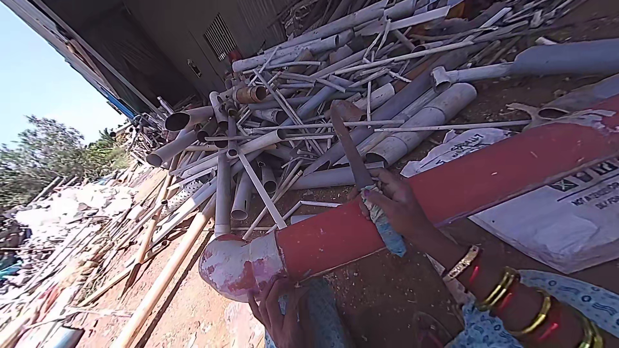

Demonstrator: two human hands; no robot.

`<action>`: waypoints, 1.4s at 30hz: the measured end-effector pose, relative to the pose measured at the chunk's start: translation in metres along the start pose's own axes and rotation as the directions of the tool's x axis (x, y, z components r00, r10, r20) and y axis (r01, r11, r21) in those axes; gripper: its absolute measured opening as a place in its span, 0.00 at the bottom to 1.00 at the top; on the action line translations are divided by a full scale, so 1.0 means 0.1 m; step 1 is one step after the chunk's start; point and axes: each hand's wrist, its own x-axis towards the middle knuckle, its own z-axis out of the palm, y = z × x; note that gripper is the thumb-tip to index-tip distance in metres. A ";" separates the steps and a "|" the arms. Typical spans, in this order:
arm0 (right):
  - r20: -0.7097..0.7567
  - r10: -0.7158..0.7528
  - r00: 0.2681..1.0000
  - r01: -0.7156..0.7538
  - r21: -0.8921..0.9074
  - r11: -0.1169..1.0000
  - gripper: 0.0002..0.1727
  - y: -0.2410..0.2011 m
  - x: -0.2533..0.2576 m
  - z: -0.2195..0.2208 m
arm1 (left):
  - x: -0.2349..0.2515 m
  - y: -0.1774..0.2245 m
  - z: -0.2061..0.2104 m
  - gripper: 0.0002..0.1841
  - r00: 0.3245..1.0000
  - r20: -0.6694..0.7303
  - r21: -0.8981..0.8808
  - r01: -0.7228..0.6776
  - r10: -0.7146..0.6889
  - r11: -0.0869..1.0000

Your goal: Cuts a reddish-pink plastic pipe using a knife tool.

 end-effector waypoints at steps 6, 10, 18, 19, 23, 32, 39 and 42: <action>0.017 -0.019 1.000 0.020 -0.009 1.000 0.15 0.02 0.00 -0.03 | -0.14 0.00 -0.03 0.09 1.000 0.024 -0.038 -0.011 0.012 0.999; 0.020 -0.017 1.000 0.018 -0.029 0.999 0.16 0.01 -0.01 -0.03 | -0.17 -0.02 -0.06 0.08 0.999 0.037 -0.042 -0.013 0.015 0.999; 0.015 -0.036 0.999 0.036 -0.030 0.999 0.16 0.01 -0.03 -0.03 | -0.21 -0.10 -0.10 0.08 0.999 0.037 0.037 -0.034 0.033 0.999; 0.013 -0.038 0.999 0.039 -0.024 0.999 0.16 0.01 -0.03 -0.04 | -0.20 -0.12 -0.09 0.08 0.998 0.039 0.065 -0.044 0.042 0.997; 0.019 -0.058 0.998 0.058 -0.006 0.998 0.15 0.03 -0.02 -0.05 | -0.15 -0.10 -0.08 0.06 0.998 0.030 0.111 -0.051 0.048 0.992; 0.039 -0.057 0.998 0.057 0.002 0.998 0.15 0.03 -0.02 -0.06 | -0.12 -0.17 -0.04 0.04 0.996 -0.003 0.117 -0.090 0.091 0.989; 0.043 -0.044 0.998 0.044 0.002 0.999 0.15 0.02 -0.04 -0.08 | -0.09 -0.25 0.01 0.05 0.989 -0.027 0.144 -0.143 0.148 0.979; 0.044 -0.052 0.998 0.052 0.003 0.999 0.14 0.04 -0.03 -0.09 | -0.06 -0.28 0.01 0.06 0.987 -0.033 0.110 -0.151 0.155 0.982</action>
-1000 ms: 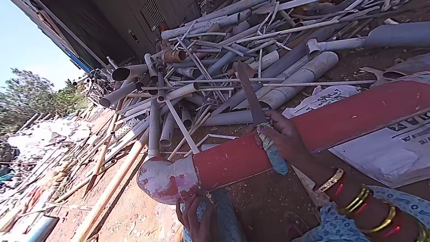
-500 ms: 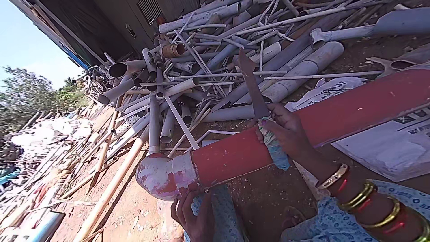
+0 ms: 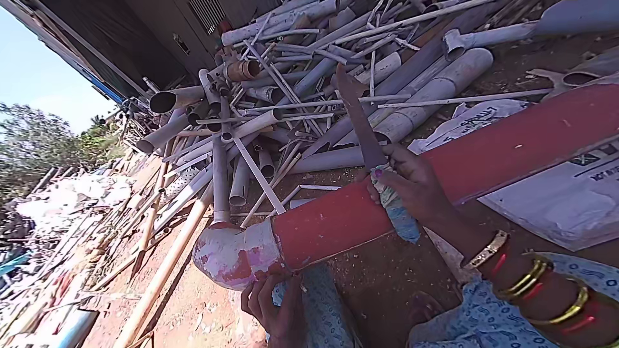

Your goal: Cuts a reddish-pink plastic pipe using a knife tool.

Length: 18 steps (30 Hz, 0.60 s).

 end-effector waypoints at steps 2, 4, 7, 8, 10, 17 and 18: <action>-0.002 -0.008 1.000 0.008 -0.003 1.000 0.14 0.03 0.00 -0.01 | 0.00 -0.01 -0.01 0.07 1.000 0.003 -0.012 0.001 -0.001 1.000; -0.004 -0.008 1.000 0.008 -0.001 1.000 0.14 0.03 0.00 -0.01 | -0.01 -0.01 -0.03 0.08 1.000 0.016 -0.027 0.006 -0.006 1.000; -0.001 -0.009 1.000 0.009 -0.009 1.000 0.14 0.02 0.00 0.00 | -0.07 0.09 -0.08 0.07 0.995 0.100 -0.107 0.011 0.000 0.994; -0.001 -0.013 1.000 0.013 -0.017 1.000 0.14 0.02 0.01 0.00 | -0.13 0.16 -0.09 0.06 0.990 0.143 -0.144 0.009 0.012 0.990; -0.004 -0.017 1.000 0.017 -0.019 1.000 0.13 0.02 0.01 0.01 | -0.25 0.27 -0.08 0.05 0.979 0.201 -0.186 0.015 0.023 0.983; -0.001 -0.033 0.999 0.033 0.013 0.999 0.14 0.03 0.01 0.00 | -0.12 0.22 -0.19 0.22 0.979 0.201 -0.096 -0.024 0.043 0.995; 0.001 -0.035 0.999 0.035 0.015 0.999 0.14 0.04 0.01 0.00 | -0.08 0.15 -0.19 0.21 0.985 0.173 -0.057 -0.019 0.028 0.998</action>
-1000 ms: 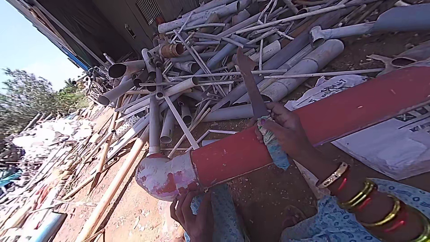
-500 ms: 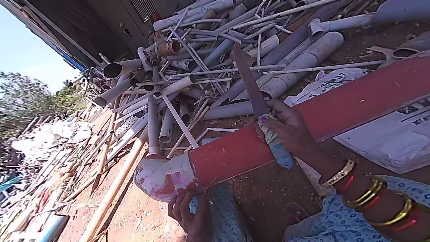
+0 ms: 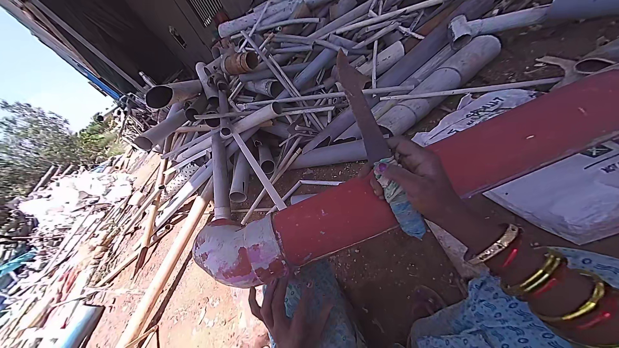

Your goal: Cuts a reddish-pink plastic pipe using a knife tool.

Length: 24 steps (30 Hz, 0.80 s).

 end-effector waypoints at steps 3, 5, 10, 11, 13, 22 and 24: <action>0.002 0.000 1.000 0.000 0.004 1.000 0.14 0.01 0.00 0.00 | 0.07 -0.20 0.02 0.11 0.999 -0.044 0.095 0.002 0.003 0.995; -0.002 0.002 1.000 -0.002 0.010 1.000 0.14 0.01 0.01 0.00 | 0.10 -0.25 0.03 0.06 0.998 -0.055 0.123 -0.015 0.022 0.992; -0.009 0.017 1.000 -0.017 0.012 1.000 0.14 -0.01 0.01 0.01 | 0.11 -0.31 0.01 0.03 0.995 -0.061 0.105 -0.071 0.078 0.992; -0.007 0.018 1.000 -0.018 0.013 1.000 0.14 -0.01 0.01 0.01 | 0.10 -0.31 0.01 0.02 0.995 -0.057 0.099 -0.075 0.081 0.992; -0.006 0.017 1.000 -0.017 0.018 1.000 0.14 -0.01 0.01 0.01 | 0.10 -0.29 0.00 0.02 0.996 -0.049 0.101 -0.068 0.073 0.993; -0.002 0.021 1.000 -0.021 0.024 0.999 0.13 0.01 0.01 0.02 | 0.14 -0.22 0.12 0.04 0.990 -0.136 0.147 -0.005 0.025 0.989; -0.005 0.020 1.000 -0.020 0.016 1.000 0.13 0.00 0.00 0.01 | 0.14 -0.21 0.13 0.05 0.990 -0.142 0.135 0.002 0.018 0.991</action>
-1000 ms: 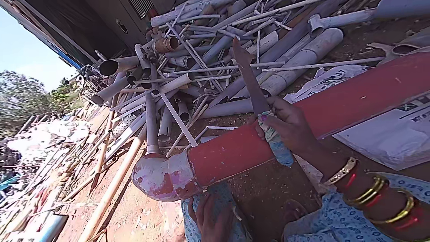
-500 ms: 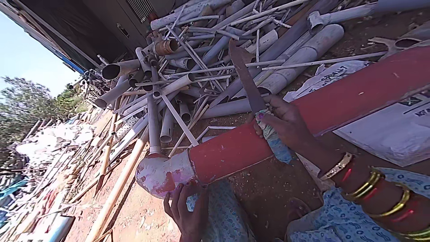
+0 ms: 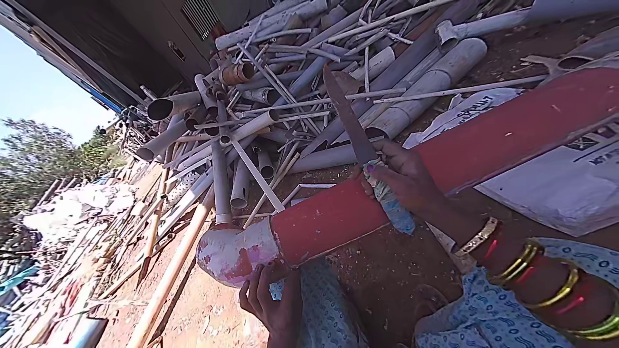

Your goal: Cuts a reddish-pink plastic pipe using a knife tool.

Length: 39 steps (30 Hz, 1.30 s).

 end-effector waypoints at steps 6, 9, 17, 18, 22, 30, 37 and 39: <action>-0.008 -0.006 1.000 0.006 -0.017 1.000 0.13 0.01 0.00 -0.01 | 0.00 0.02 0.01 0.07 0.999 -0.005 -0.018 0.035 -0.035 0.999; -0.007 -0.007 1.000 0.007 -0.026 1.000 0.13 0.00 -0.01 -0.01 | -0.02 0.02 0.02 0.07 0.999 -0.017 -0.024 0.035 -0.036 0.999; -0.009 0.004 1.000 -0.004 -0.027 1.000 0.13 0.00 0.00 0.00 | 0.01 0.03 0.01 0.06 0.999 -0.019 -0.050 0.044 -0.045 0.998; -0.011 0.009 1.000 -0.009 -0.031 0.999 0.13 -0.01 0.00 0.00 | 0.02 0.04 0.01 0.06 0.999 -0.009 -0.050 0.046 -0.046 0.998; -0.009 0.008 1.000 -0.009 -0.032 0.999 0.13 -0.01 0.00 0.00 | 0.01 0.06 0.03 0.06 0.998 -0.003 -0.055 0.066 -0.066 0.996; 0.004 -0.003 1.000 0.003 -0.036 0.999 0.12 0.01 0.00 -0.02 | 0.00 0.03 0.01 0.07 0.999 0.004 -0.089 0.049 -0.049 0.995; 0.011 -0.017 1.000 0.017 -0.004 1.000 0.13 0.04 0.02 -0.02 | -0.24 0.26 -0.01 0.10 0.990 0.140 -0.196 0.025 0.003 0.980; 0.012 -0.017 1.000 0.017 -0.009 1.000 0.13 0.04 0.01 -0.03 | -0.24 0.25 -0.02 0.14 0.989 0.149 -0.183 0.008 0.020 0.983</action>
